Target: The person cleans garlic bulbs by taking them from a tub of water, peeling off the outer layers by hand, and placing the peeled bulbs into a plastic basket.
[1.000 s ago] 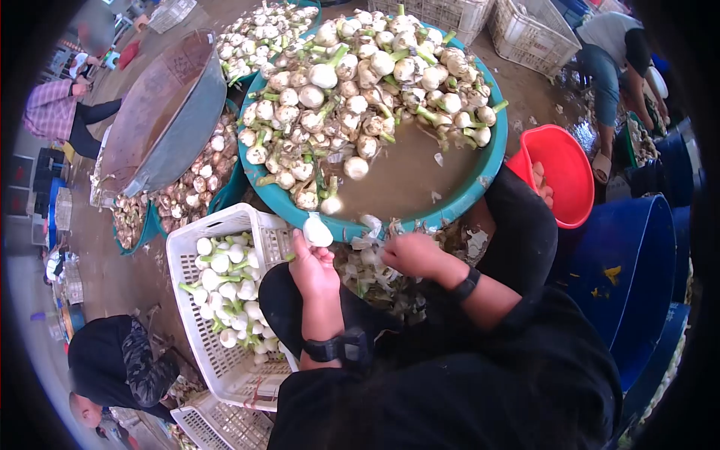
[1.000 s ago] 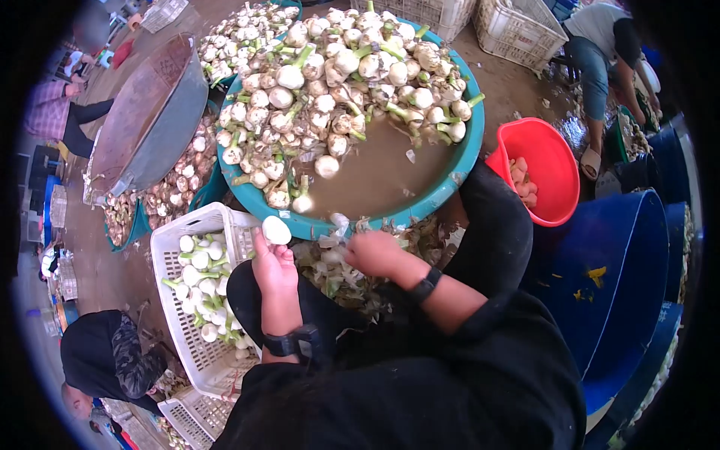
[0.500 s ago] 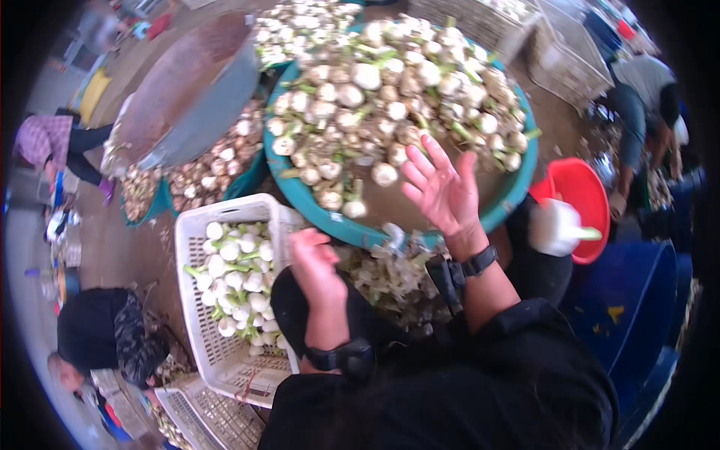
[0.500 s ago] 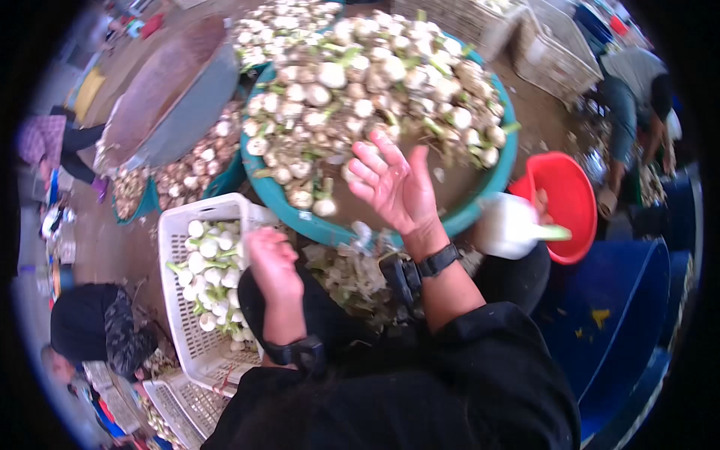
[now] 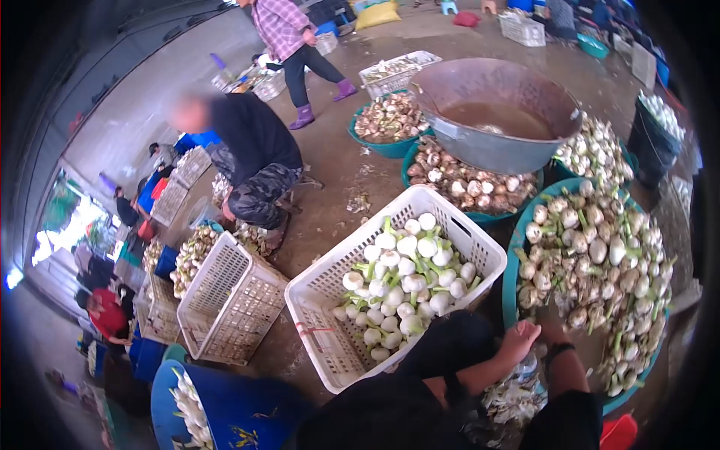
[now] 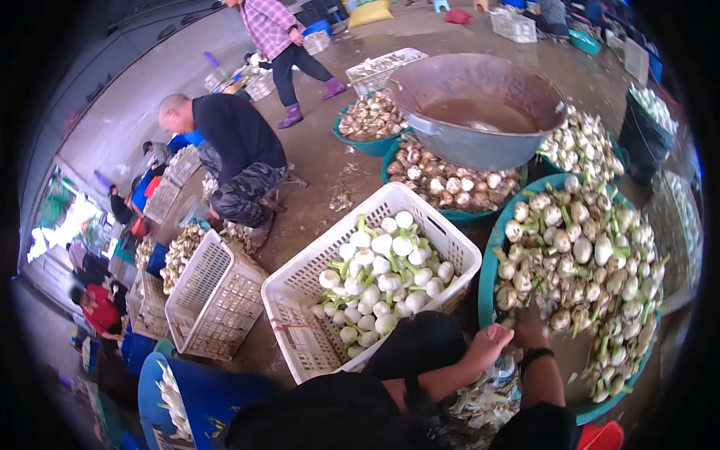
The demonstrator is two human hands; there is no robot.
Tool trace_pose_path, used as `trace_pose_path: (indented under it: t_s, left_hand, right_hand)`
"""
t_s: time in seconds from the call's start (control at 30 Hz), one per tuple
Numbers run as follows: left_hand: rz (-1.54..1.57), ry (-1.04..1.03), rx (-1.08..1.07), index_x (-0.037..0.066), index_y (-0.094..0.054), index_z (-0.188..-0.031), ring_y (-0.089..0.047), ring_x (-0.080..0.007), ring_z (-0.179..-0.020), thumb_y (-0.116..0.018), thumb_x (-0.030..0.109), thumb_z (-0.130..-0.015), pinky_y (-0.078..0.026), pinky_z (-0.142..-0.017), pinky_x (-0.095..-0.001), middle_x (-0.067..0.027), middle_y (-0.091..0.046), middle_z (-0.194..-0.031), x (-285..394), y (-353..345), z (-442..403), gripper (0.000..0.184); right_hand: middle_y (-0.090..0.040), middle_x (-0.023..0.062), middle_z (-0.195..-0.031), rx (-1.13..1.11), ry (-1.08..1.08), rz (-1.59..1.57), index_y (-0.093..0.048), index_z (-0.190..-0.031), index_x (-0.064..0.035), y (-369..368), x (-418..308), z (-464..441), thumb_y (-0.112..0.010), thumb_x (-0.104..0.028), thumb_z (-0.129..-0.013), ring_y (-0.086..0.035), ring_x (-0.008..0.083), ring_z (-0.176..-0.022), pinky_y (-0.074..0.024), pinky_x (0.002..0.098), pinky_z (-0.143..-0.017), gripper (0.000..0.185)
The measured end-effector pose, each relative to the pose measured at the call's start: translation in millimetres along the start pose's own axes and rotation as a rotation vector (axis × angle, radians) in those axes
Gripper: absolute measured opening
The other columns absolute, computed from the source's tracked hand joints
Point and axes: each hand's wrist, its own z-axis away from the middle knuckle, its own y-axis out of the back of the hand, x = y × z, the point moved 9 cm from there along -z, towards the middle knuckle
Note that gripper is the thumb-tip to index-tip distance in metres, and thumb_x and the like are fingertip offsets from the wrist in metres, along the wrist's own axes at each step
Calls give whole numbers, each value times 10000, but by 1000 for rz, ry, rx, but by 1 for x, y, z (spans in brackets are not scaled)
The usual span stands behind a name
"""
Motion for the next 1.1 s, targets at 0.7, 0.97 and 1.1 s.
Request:
trace_pose_path:
  t_s: [0.7,0.97,1.1]
  left_hand:
    - [-168,449,-243,95,-638,-850,-514,-64,-584,-658,379,-739,-356,-470,-214,7,-594,-704,11,-19,44,306]
    - [-20,317,-438,108,-597,-995,-555,-111,-703,-605,492,-745,-411,-496,-264,-38,-603,-836,18,-36,40,459]
    - [-624,286,-640,55,-540,-1127,-570,-196,-847,-593,401,-779,-447,-731,-295,-90,-607,-957,9,-47,35,493]
  right_hand:
    - [-556,196,-576,97,-509,-751,-587,-715,16,123,-70,124,-443,-103,-745,-544,250,-460,-462,390,-489,189]
    - [-572,78,-746,194,-901,-2086,-553,-890,22,101,-87,138,-413,-209,-866,-529,135,-583,-476,281,-487,272]
    - [-494,18,-623,424,-570,-1085,-545,-716,17,126,-59,148,-459,-172,-896,-383,66,-605,-351,268,-505,275]
